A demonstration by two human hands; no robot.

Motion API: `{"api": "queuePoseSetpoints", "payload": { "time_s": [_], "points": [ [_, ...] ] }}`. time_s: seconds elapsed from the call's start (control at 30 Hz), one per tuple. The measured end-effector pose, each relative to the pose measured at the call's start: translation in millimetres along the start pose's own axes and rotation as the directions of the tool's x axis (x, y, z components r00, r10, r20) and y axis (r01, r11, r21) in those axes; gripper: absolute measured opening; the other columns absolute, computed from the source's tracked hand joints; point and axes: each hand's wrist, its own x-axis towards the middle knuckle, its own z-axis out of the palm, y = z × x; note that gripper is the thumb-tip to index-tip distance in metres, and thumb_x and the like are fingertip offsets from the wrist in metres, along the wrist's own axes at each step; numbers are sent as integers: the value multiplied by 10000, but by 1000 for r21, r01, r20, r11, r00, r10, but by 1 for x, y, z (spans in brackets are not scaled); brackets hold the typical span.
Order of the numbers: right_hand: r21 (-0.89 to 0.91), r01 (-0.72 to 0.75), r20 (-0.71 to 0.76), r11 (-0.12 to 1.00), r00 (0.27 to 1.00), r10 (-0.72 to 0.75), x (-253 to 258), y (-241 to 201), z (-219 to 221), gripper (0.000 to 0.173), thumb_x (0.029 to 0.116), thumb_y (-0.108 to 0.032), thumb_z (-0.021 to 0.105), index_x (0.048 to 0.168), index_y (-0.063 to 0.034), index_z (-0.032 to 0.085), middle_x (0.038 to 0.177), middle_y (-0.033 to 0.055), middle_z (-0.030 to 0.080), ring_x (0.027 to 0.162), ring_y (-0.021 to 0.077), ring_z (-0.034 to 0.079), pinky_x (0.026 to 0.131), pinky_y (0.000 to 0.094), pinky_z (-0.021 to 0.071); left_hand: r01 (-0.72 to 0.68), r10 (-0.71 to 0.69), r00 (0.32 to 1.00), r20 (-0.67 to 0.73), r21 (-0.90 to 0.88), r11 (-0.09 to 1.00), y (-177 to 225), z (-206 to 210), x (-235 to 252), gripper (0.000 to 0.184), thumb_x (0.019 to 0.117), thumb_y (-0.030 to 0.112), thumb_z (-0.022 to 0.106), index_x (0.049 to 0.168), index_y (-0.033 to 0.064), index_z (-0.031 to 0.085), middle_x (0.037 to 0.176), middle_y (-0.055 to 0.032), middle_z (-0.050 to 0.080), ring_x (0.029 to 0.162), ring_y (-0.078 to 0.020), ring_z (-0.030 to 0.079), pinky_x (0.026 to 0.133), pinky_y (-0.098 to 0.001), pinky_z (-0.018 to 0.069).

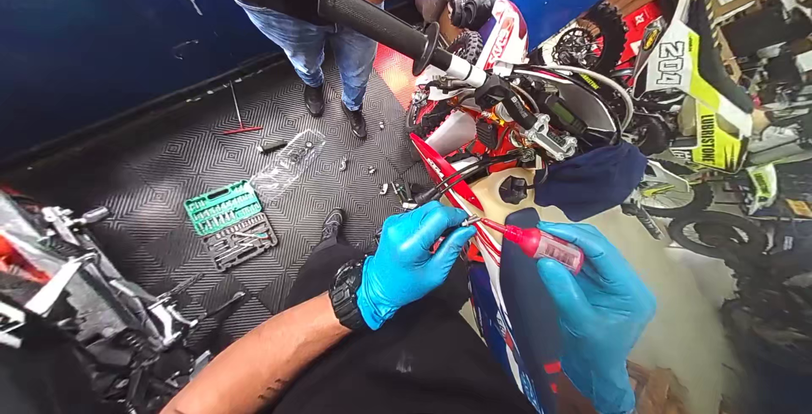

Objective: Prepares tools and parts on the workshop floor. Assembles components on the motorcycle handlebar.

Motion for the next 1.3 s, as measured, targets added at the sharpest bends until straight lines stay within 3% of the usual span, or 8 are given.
{"api": "queuePoseSetpoints", "payload": {
  "time_s": [0.63,0.7,0.77,0.8,0.87,0.93,1.03,1.3],
  "points": [
    [-75,27,-5,997,1000,-27,-2,-4,-1,244,923,-208,704,1137,-94,727,1077,-11,724,997,70,680,847,212,587,-100,100,995,8,200,975,4,0,-5,169,991,154,656,978,-4,714,825,-90,695,730,-99,653,641,-212,531],
    [-68,25,-4,997,1000,-25,-3,-3,-1,247,923,-209,704,1138,-89,726,1077,-9,723,995,73,680,846,215,589,-64,65,998,-4,153,986,5,-1,-5,168,987,144,663,978,-14,718,841,-90,704,740,-85,658,654,-205,541],
    [-61,32,-36,998,999,-34,-3,0,0,245,926,-193,697,1142,-78,721,1087,-7,720,998,72,681,852,220,592,83,-84,996,-15,-34,996,7,-1,-1,143,979,103,662,969,-32,710,862,-73,713,736,-44,652,654,-178,550],
    [-52,31,-50,998,998,-34,-3,1,1,243,927,-191,699,1144,-84,721,1090,-16,718,1002,68,680,857,218,591,201,-206,979,-4,-189,961,9,-1,1,114,976,77,653,967,-28,694,850,-48,695,712,-30,635,633,-169,546],
    [-50,27,-49,998,998,-29,-5,2,4,247,916,-206,709,1139,-99,724,1083,-22,722,1001,62,679,855,214,587,411,-429,900,77,-482,774,10,-3,7,62,979,59,636,949,13,663,778,-4,650,623,-38,586,556,-181,501],
    [-46,29,-36,999,999,-30,-8,3,7,257,920,-224,715,1141,-93,723,1078,-6,722,991,71,680,840,216,589,508,-513,836,194,-624,593,9,-5,9,71,997,66,617,949,31,656,714,-7,623,545,-37,523,483,-168,421],
    [-30,31,-36,999,999,-32,-7,6,8,257,917,-198,711,1138,-68,717,1075,10,723,996,80,680,848,222,589,573,-535,784,314,-699,429,8,-8,10,120,1022,69,572,964,33,670,702,-13,608,510,-20,477,435,-145,358],
    [-25,31,-39,999,999,-32,-4,11,9,260,914,-189,718,1141,-62,716,1075,22,718,989,84,681,833,218,592,631,-558,733,388,-695,345,8,-8,12,165,1035,67,538,942,34,670,705,-9,615,498,-8,470,421,-135,348]
  ]
}}
